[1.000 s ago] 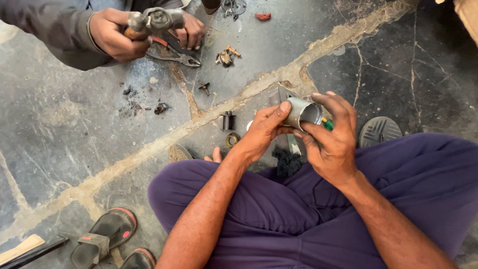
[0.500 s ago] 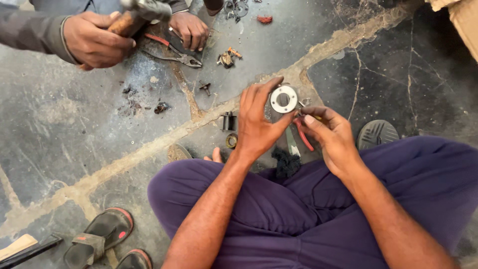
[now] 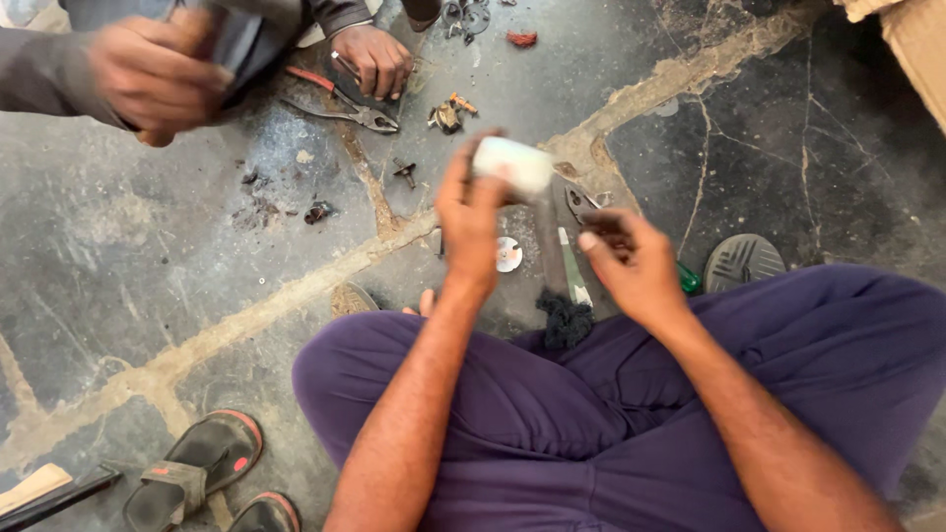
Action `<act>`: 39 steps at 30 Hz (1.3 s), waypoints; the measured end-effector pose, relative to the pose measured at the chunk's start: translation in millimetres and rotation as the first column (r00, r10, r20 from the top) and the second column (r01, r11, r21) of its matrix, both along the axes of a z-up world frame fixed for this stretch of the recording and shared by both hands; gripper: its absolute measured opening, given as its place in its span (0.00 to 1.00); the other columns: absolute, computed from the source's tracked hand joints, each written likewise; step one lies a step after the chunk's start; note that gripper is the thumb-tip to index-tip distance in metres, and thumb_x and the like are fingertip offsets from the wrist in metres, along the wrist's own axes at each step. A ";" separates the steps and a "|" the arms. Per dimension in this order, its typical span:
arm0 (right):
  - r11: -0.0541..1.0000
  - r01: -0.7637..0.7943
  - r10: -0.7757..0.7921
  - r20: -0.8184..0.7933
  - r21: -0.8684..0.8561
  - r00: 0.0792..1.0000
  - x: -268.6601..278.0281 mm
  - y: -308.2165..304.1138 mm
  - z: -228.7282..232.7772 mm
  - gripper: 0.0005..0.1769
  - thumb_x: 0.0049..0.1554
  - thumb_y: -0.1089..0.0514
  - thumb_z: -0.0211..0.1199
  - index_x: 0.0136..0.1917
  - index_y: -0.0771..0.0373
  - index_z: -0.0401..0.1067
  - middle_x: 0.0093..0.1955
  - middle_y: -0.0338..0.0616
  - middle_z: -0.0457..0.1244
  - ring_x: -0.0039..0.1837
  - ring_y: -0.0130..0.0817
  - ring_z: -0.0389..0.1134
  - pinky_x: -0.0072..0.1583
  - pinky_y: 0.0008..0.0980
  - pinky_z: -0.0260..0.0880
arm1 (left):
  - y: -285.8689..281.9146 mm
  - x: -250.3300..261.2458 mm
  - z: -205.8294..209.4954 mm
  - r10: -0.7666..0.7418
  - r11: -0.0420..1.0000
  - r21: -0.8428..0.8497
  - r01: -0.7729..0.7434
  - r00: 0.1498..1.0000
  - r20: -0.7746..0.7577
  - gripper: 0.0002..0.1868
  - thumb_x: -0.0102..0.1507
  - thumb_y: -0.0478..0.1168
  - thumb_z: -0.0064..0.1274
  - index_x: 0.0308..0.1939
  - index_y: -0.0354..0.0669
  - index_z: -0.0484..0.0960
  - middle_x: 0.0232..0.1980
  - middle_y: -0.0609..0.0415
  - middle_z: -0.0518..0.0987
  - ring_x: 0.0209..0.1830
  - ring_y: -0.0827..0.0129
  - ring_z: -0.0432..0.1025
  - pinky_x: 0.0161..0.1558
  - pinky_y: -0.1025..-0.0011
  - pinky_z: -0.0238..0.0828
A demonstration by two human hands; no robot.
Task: The person sits on the floor and uses pliers to remove a copper wire coil from a cylindrical metal housing. They then use a screwdriver to adjust the interior of the housing and a hammer to tap a metal disc into place.
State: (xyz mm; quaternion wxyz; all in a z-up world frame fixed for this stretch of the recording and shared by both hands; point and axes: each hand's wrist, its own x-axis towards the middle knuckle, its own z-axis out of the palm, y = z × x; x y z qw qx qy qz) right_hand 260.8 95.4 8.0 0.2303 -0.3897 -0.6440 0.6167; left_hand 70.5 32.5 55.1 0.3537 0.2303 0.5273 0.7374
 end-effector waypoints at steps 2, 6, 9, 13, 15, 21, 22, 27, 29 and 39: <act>0.955 -0.128 0.068 0.222 0.268 0.973 -2.7 -4.2 -1.5 0.20 0.58 0.51 0.63 0.60 0.64 0.74 0.51 0.47 0.69 0.51 0.36 0.74 0.52 0.35 0.76 | -1.1 -18.4 -9.0 0.119 0.993 -0.043 -0.112 0.957 0.265 0.28 0.66 0.53 0.45 0.63 0.41 0.78 0.50 0.54 0.81 0.45 0.73 0.78 0.41 0.70 0.78; 0.666 -0.567 0.347 0.472 0.485 0.811 -8.6 -16.1 3.7 0.20 0.54 0.47 0.71 0.53 0.61 0.76 0.46 0.48 0.67 0.51 0.48 0.71 0.61 0.51 0.67 | -13.5 -36.3 -21.1 0.271 0.963 -0.142 -0.231 0.830 0.489 0.27 0.69 0.61 0.45 0.53 0.42 0.80 0.36 0.58 0.79 0.29 0.72 0.72 0.26 0.72 0.67; 0.665 -0.670 0.408 0.592 0.329 0.695 -17.3 -35.4 6.5 0.22 0.55 0.45 0.70 0.55 0.60 0.75 0.50 0.49 0.65 0.55 0.51 0.68 0.56 0.47 0.69 | -13.7 -36.4 -25.2 0.320 0.947 -0.197 -0.255 0.819 0.477 0.24 0.69 0.62 0.45 0.46 0.46 0.78 0.33 0.60 0.79 0.26 0.73 0.71 0.24 0.72 0.64; 0.465 -0.469 0.223 0.413 0.751 0.883 -45.6 -46.9 -11.0 0.28 0.47 0.53 0.68 0.60 0.63 0.71 0.58 0.56 0.64 0.58 0.54 0.68 0.56 0.45 0.68 | -9.2 -26.0 -26.2 0.265 0.960 -0.193 -0.204 0.882 0.390 0.26 0.68 0.62 0.45 0.47 0.44 0.81 0.33 0.59 0.80 0.27 0.75 0.72 0.23 0.74 0.64; 0.369 -0.461 0.213 0.410 0.807 0.887 -56.2 -42.5 -23.4 0.31 0.45 0.58 0.67 0.62 0.62 0.70 0.62 0.56 0.63 0.60 0.53 0.68 0.57 0.44 0.69 | -2.9 -23.9 -24.0 0.236 0.961 -0.226 -0.159 0.896 0.376 0.26 0.68 0.62 0.44 0.45 0.44 0.82 0.32 0.59 0.79 0.26 0.75 0.72 0.22 0.73 0.65; 0.718 -0.390 0.271 0.284 0.576 0.920 -47.5 -34.5 -33.6 0.25 0.53 0.62 0.69 0.64 0.62 0.72 0.58 0.52 0.65 0.56 0.49 0.71 0.55 0.43 0.72 | -2.2 -22.0 -32.8 0.259 0.908 -0.398 -0.129 0.921 0.292 0.25 0.68 0.61 0.46 0.40 0.43 0.81 0.30 0.59 0.79 0.25 0.74 0.71 0.22 0.73 0.64; 0.822 -0.305 0.245 0.184 0.482 0.952 -45.8 -31.0 -28.5 0.24 0.54 0.60 0.70 0.64 0.62 0.72 0.56 0.50 0.67 0.54 0.45 0.72 0.54 0.41 0.73 | -3.0 -21.1 -35.6 0.251 0.898 -0.415 -0.144 0.943 0.218 0.26 0.69 0.61 0.47 0.39 0.42 0.81 0.30 0.58 0.78 0.25 0.74 0.70 0.23 0.72 0.64; 0.860 -0.026 0.065 -0.059 0.509 0.996 -27.8 -16.4 21.3 0.16 0.57 0.63 0.67 0.60 0.65 0.76 0.56 0.49 0.66 0.52 0.36 0.73 0.51 0.31 0.74 | 0.3 -16.6 -37.0 0.148 0.816 -0.522 -0.248 0.963 -0.226 0.28 0.66 0.61 0.50 0.37 0.36 0.86 0.30 0.56 0.80 0.30 0.74 0.70 0.34 0.71 0.67; 0.823 -0.036 0.059 -0.022 0.567 0.998 -20.4 -15.0 33.5 0.16 0.57 0.65 0.66 0.60 0.66 0.77 0.54 0.49 0.67 0.49 0.35 0.71 0.49 0.31 0.70 | -0.6 -9.7 -37.8 0.065 0.778 -0.576 -0.250 0.945 -0.321 0.29 0.65 0.61 0.51 0.36 0.35 0.85 0.30 0.55 0.81 0.31 0.72 0.72 0.37 0.70 0.69; 0.943 0.130 -0.120 -0.050 0.308 0.991 -30.8 -18.4 23.7 0.15 0.57 0.62 0.72 0.57 0.67 0.76 0.47 0.44 0.70 0.43 0.27 0.75 0.41 0.24 0.72 | 0.0 7.0 -37.8 -0.133 0.816 -0.563 0.131 0.990 0.039 0.30 0.65 0.62 0.51 0.41 0.33 0.81 0.27 0.54 0.77 0.20 0.73 0.72 0.20 0.74 0.70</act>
